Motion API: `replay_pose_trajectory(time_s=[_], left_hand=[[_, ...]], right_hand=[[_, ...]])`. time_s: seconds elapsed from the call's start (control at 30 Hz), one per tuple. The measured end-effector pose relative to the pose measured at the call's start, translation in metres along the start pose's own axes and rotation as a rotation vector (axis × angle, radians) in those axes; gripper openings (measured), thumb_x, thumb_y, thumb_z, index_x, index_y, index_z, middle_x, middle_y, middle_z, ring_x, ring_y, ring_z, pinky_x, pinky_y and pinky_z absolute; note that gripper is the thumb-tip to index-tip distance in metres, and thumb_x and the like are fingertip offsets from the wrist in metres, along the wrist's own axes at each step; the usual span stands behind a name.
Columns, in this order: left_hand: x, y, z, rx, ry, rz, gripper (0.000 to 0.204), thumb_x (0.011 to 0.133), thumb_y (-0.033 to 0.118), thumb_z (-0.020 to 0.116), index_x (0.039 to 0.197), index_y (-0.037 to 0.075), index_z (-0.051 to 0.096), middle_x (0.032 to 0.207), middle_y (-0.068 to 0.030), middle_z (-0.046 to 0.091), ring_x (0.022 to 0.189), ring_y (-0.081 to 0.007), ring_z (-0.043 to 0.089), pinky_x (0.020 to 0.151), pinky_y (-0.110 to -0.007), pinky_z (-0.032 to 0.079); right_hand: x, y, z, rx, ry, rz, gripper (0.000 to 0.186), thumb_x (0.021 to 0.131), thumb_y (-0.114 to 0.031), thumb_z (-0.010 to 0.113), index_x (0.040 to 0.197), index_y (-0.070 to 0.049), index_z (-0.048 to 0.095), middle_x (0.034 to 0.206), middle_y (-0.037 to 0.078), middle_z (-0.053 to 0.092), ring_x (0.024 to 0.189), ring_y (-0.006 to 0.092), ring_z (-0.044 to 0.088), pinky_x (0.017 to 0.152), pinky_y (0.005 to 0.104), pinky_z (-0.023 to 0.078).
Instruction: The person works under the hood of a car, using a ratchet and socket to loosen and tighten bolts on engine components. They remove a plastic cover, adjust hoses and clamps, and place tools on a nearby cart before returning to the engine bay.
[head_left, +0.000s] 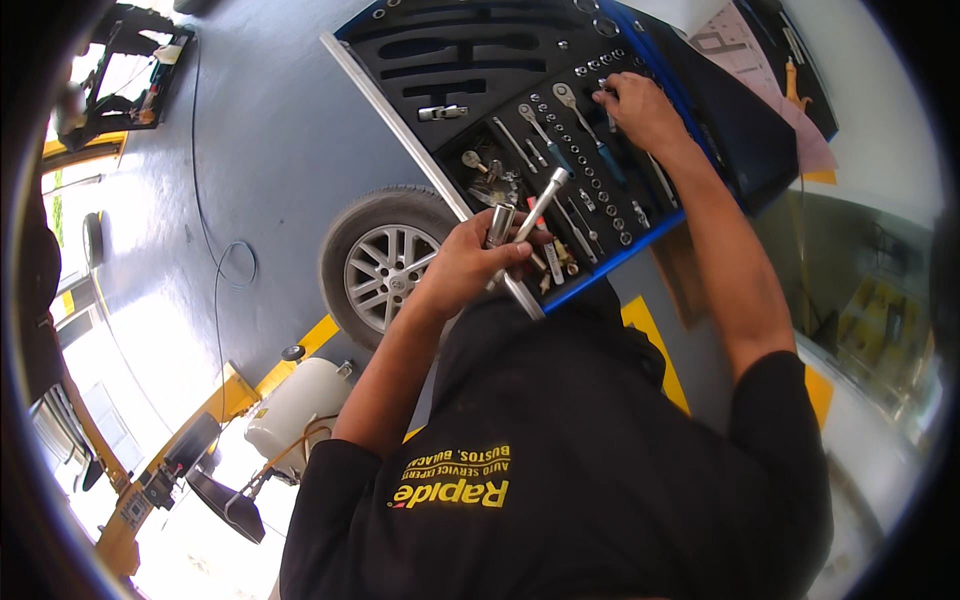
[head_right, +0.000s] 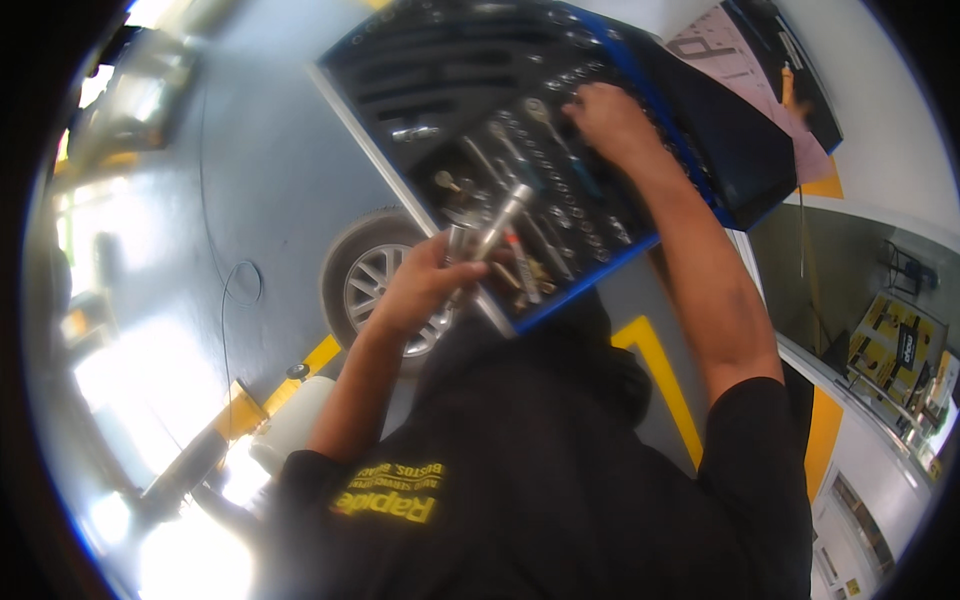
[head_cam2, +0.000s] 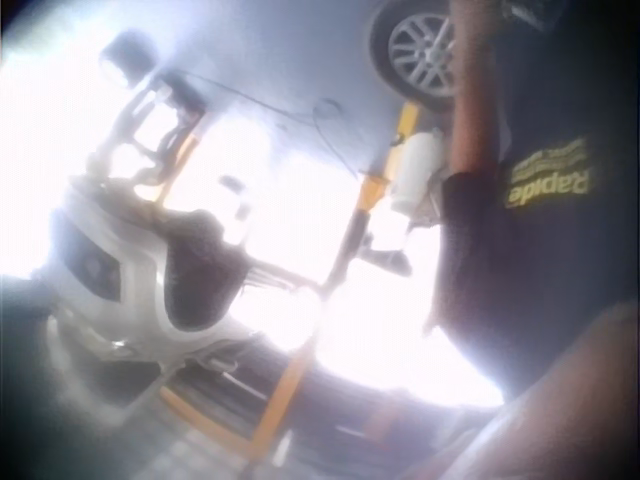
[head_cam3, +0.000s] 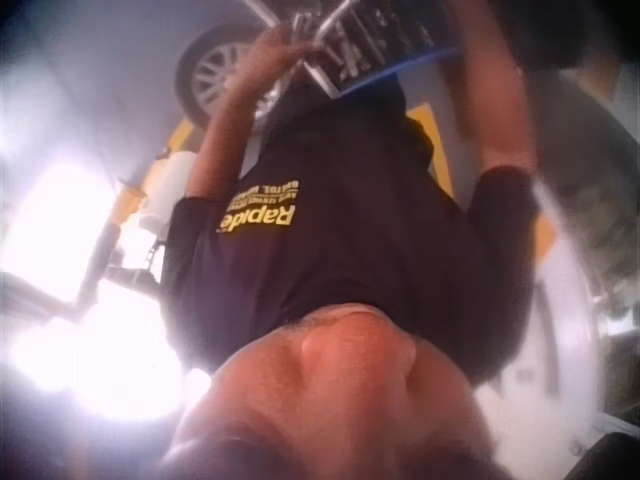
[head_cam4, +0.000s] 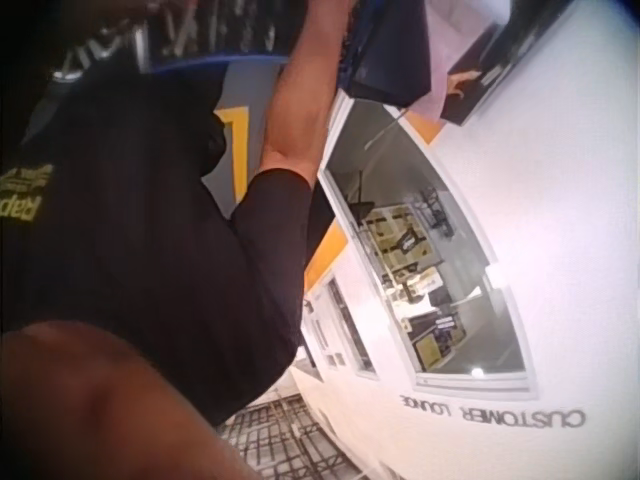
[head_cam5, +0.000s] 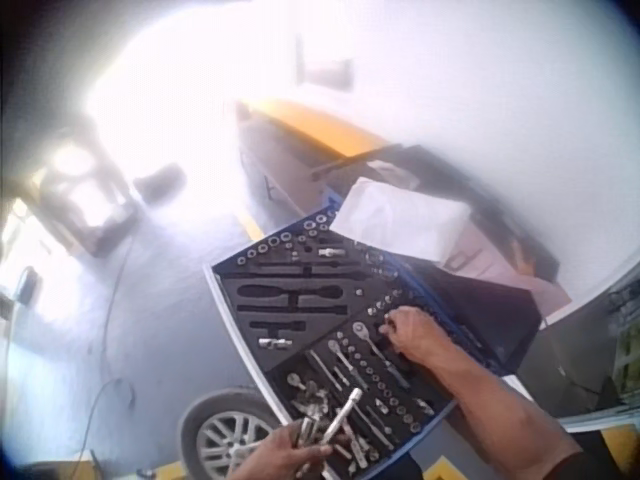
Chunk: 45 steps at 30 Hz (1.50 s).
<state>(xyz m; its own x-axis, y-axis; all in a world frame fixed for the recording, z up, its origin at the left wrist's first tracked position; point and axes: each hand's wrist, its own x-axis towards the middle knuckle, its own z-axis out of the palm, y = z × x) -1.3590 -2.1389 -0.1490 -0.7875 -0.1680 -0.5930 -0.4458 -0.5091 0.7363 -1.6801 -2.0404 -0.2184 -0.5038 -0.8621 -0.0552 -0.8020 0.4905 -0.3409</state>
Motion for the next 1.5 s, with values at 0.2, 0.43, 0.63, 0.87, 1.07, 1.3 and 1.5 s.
replay_pose_trajectory(time_s=[0.2, 0.43, 0.63, 0.87, 1.07, 1.3, 1.5], left_hand=[[-0.015, -0.021, -0.011, -0.06, 0.166, 0.048, 0.042, 0.09, 0.016, 0.071, 0.125, -0.003, 0.06, 0.096, -0.0097, 0.074, 0.063, -0.0075, 0.056, 0.057, -0.022, 0.044], [-0.014, -0.021, -0.011, -0.185, 0.177, 0.064, 0.051, 0.09, 0.019, 0.069, 0.133, -0.003, 0.055, 0.099, -0.01, 0.072, 0.072, -0.0089, 0.057, 0.063, -0.024, 0.045], [-0.007, 0.004, 0.001, -0.051, 0.168, 0.022, 0.036, 0.094, 0.015, 0.069, 0.125, -0.002, 0.063, 0.09, -0.0039, 0.07, 0.072, -0.0089, 0.061, 0.064, -0.024, 0.045], [0.008, 0.023, 0.007, 0.08, 0.119, -0.023, 0.024, 0.092, 0.023, 0.074, 0.104, 0.003, 0.067, 0.08, 0.0011, 0.064, 0.068, -0.0083, 0.059, 0.059, -0.023, 0.042], [0.008, 0.028, -0.005, 0.39, -0.088, -0.141, 0.029, 0.091, 0.03, 0.075, 0.103, 0.004, 0.068, 0.078, -0.0008, 0.064, 0.068, -0.0098, 0.058, 0.064, -0.026, 0.047], [-0.047, 0.099, 0.03, 0.799, -0.658, -0.289, 0.035, 0.095, 0.037, 0.072, 0.11, 0.005, 0.069, 0.081, -0.0024, 0.067, 0.075, -0.0112, 0.063, 0.071, -0.032, 0.051], [-0.064, 0.05, -0.029, 0.497, -0.304, -0.359, 0.026, 0.1, 0.031, 0.068, 0.101, 0.005, 0.065, 0.077, 0.0007, 0.064, 0.065, -0.0065, 0.06, 0.055, -0.025, 0.047]], right_hand=[[0.009, 0.001, 0.021, 0.071, 0.003, -0.122, 0.031, 0.091, -0.014, 0.071, 0.116, 0.0, 0.059, 0.107, 0.021, 0.069, 0.103, 0.042, 0.065, 0.089, 0.0464, 0.052], [-0.017, 0.011, 0.031, 0.162, 0.134, -0.001, 0.023, 0.087, -0.014, 0.075, 0.099, 0.002, 0.065, 0.1, 0.02, 0.07, 0.096, 0.039, 0.068, 0.084, 0.0439, 0.053], [0.004, 0.006, 0.036, 0.381, 0.01, 0.363, 0.033, 0.081, -0.027, 0.082, 0.098, -0.003, 0.069, 0.097, 0.02, 0.073, 0.098, 0.0385, 0.07, 0.084, 0.0444, 0.054], [0.0, -0.004, 0.008, 0.18, -0.08, 0.466, 0.048, 0.082, -0.04, 0.082, 0.109, -0.004, 0.066, 0.111, 0.019, 0.072, 0.106, 0.0382, 0.069, 0.087, 0.0465, 0.054], [-0.107, -0.107, -0.067, 0.257, -0.205, -0.495, 0.033, 0.098, -0.037, 0.064, 0.112, -0.006, 0.067, 0.098, 0.014, 0.07, 0.092, 0.035, 0.068, 0.083, 0.0448, 0.052], [-0.143, -0.113, -0.163, 0.457, -1.028, -0.321, 0.023, 0.101, -0.028, 0.059, 0.109, -0.008, 0.065, 0.091, 0.015, 0.07, 0.091, 0.0351, 0.069, 0.08, 0.0482, 0.05], [-0.146, 0.0, -0.212, 0.374, -0.517, 0.304, 0.016, 0.095, -0.012, 0.061, 0.105, -0.002, 0.068, 0.101, 0.016, 0.074, 0.097, 0.0272, 0.072, 0.086, 0.0432, 0.054]])
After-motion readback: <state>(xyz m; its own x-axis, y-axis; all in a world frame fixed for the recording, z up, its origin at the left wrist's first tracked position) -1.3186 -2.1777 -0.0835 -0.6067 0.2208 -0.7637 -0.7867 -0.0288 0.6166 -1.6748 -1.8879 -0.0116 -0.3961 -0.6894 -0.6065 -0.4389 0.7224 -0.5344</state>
